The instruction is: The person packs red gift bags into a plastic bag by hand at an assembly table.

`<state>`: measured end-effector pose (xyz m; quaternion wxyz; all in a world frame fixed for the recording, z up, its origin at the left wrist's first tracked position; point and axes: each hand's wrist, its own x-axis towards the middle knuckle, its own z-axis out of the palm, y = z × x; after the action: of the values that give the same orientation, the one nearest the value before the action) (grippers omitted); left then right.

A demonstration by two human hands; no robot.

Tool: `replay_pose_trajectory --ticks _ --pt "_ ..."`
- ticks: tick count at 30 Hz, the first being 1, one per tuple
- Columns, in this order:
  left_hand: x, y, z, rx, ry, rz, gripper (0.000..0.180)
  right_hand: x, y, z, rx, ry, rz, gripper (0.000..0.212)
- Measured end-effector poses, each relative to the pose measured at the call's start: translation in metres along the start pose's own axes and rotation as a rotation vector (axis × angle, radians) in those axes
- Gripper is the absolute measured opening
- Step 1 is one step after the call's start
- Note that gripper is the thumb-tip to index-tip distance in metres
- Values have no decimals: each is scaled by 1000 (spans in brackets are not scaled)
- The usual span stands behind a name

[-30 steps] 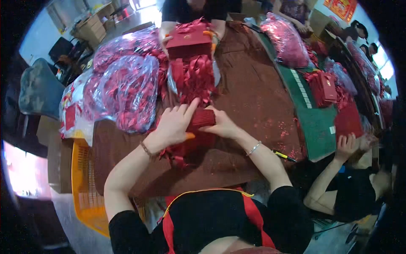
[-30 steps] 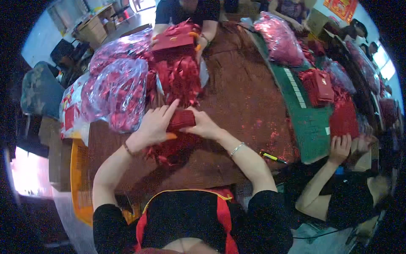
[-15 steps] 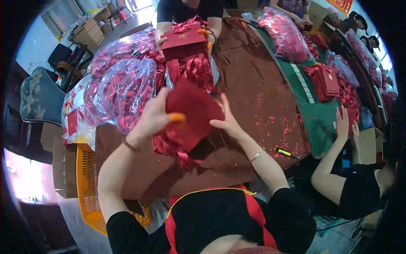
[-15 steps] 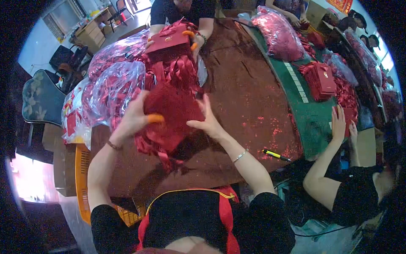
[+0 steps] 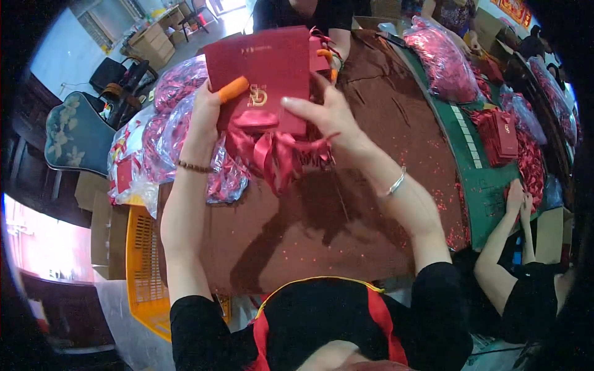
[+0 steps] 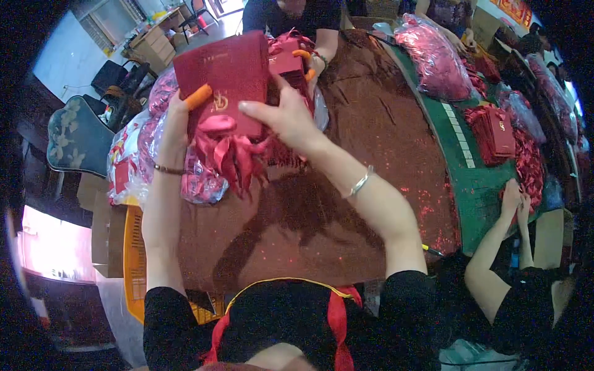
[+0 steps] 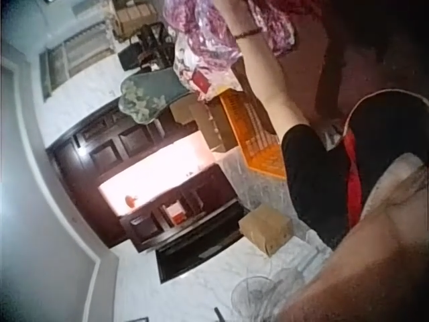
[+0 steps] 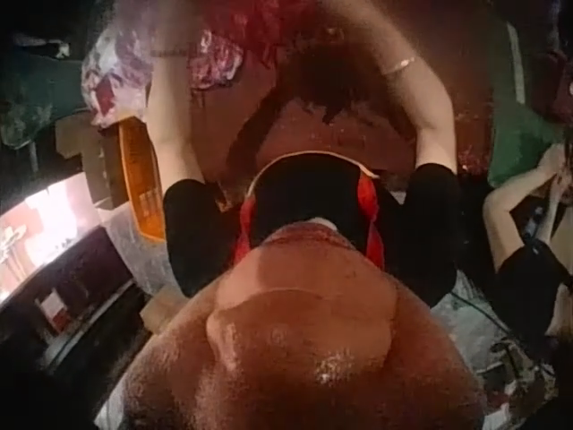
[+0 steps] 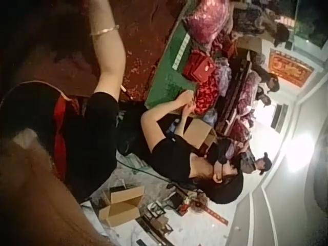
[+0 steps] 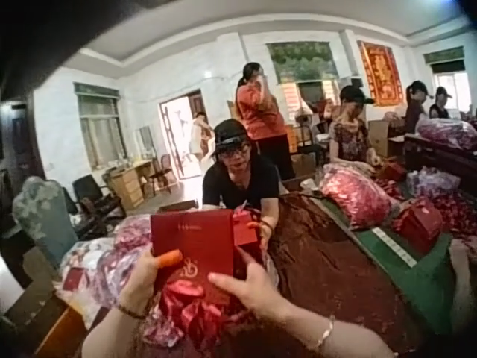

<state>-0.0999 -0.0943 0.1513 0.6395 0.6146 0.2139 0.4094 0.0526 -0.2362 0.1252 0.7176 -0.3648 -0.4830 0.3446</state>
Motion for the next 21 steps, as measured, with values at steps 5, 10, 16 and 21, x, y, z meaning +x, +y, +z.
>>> replay_pose_trajectory --ticks 5,10,16,21 --pt "69 13 19 -123 21 -209 21 81 -25 -33 -267 -5 109 46" --pt "123 15 13 -166 -243 -561 24 135 -33 -54 -308 -10 343 25" --pt "129 -11 65 87 -140 -506 24 171 21 -141 -290 -71 545 19" --pt "134 -28 20 62 -142 -551 27 151 32 -106 -182 -49 603 21"
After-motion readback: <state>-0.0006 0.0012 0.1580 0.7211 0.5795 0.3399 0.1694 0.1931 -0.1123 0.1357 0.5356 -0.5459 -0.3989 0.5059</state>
